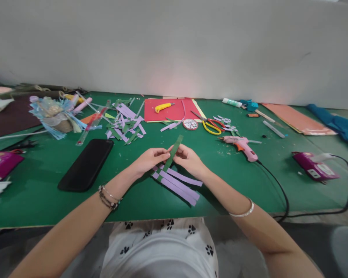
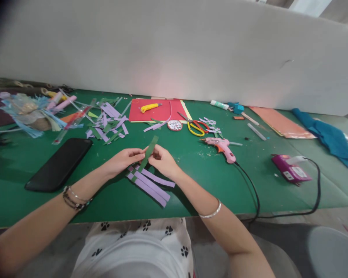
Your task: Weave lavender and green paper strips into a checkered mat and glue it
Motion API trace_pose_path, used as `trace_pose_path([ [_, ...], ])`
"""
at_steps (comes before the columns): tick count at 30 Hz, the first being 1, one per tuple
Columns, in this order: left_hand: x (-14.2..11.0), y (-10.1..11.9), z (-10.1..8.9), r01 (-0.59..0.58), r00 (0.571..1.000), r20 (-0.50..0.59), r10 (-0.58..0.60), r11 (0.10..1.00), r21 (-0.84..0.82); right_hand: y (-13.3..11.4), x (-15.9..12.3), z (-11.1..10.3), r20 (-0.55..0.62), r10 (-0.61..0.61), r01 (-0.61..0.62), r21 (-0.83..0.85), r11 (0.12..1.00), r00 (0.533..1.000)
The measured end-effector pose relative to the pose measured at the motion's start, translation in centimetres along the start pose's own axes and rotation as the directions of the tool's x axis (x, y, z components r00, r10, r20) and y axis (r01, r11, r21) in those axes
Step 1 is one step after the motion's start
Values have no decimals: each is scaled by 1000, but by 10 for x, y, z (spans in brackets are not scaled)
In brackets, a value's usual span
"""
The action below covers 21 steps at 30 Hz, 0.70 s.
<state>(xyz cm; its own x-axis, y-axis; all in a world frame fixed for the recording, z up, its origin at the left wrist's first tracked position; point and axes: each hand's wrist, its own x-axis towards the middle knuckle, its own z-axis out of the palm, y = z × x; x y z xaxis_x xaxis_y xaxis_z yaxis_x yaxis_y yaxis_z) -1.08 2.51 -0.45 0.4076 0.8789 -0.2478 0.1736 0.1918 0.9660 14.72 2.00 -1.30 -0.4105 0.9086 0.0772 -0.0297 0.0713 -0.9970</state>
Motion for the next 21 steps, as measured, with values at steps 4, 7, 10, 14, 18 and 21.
trace_pose_path([
  [4, -1, 3, 2, -5, 1000, -29, 6, 1000, 22, 1, -1, 1, -10, 22, -21, 61, 998, 1000],
  [7, -1, 2, 2, -35, 998, -46, 34, 999, -26, 0, -1, 0, 42, 26, -30, 80, 996, 999],
  [10, 0, -1, 0, -62, 997, -40, 60, 996, -61, 0, 0, -1, 54, 42, -48, 111, 993, 998],
  [14, 1, -2, 0, -90, 994, -59, 87, 995, -48, 2, 1, 0, -6, 79, -77, 163, 984, 997],
  [18, -2, 0, 3, -115, 982, -148, 117, 993, 25, 1, 1, 1, -79, 70, -60, 129, 990, 994],
  [21, -3, 2, 5, -190, 957, -197, 214, 973, 133, -2, 1, 2, -134, 42, -35, 53, 998, 990],
])
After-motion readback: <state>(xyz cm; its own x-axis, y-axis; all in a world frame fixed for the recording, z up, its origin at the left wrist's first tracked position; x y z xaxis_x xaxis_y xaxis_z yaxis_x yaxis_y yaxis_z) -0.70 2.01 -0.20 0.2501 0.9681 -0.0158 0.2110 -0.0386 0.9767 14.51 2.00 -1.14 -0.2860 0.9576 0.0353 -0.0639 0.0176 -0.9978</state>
